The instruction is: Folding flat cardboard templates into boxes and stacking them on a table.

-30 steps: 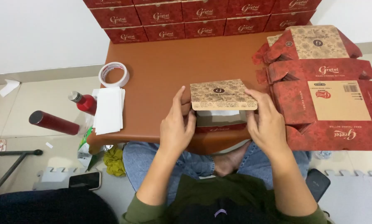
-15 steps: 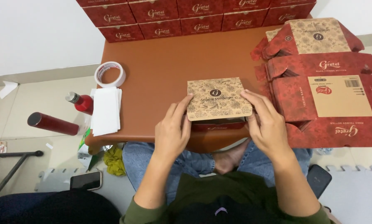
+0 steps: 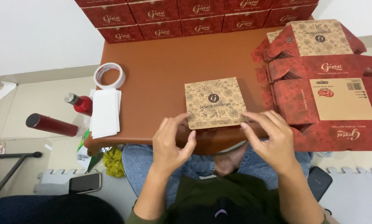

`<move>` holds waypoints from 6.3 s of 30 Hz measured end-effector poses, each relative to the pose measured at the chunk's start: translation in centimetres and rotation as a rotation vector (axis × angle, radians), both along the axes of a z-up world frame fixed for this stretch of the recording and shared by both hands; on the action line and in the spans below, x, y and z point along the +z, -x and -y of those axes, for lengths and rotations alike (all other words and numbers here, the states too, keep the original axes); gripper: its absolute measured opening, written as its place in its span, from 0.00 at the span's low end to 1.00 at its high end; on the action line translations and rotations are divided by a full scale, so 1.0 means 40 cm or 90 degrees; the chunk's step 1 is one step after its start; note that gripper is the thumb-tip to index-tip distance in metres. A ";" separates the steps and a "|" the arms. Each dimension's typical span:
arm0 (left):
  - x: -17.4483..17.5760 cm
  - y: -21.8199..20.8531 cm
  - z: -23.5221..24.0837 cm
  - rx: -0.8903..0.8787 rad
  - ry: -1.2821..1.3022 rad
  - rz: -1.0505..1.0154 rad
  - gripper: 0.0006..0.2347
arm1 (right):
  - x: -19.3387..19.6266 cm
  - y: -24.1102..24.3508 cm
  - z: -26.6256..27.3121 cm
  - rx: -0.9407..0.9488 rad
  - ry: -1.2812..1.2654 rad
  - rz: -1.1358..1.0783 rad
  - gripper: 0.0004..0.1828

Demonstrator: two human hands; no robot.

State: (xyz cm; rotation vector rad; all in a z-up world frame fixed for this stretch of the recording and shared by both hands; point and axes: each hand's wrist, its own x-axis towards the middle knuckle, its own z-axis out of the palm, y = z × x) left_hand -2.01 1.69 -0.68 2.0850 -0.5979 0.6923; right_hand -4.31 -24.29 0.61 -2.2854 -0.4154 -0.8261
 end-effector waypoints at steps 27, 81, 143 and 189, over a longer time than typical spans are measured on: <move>-0.036 -0.045 0.005 0.059 -0.025 0.133 0.03 | -0.025 -0.024 -0.010 0.020 -0.006 0.099 0.07; 0.230 -0.623 -0.497 0.247 0.147 0.126 0.21 | 0.311 -0.644 -0.633 0.213 0.044 0.194 0.30; -0.107 -0.204 0.145 -0.067 -0.467 -0.371 0.31 | -0.180 -0.340 -0.101 -0.044 0.364 -0.490 0.37; -0.108 -0.101 0.507 -0.354 -0.192 -0.239 0.31 | -0.061 0.129 0.371 -0.104 0.111 -0.259 0.30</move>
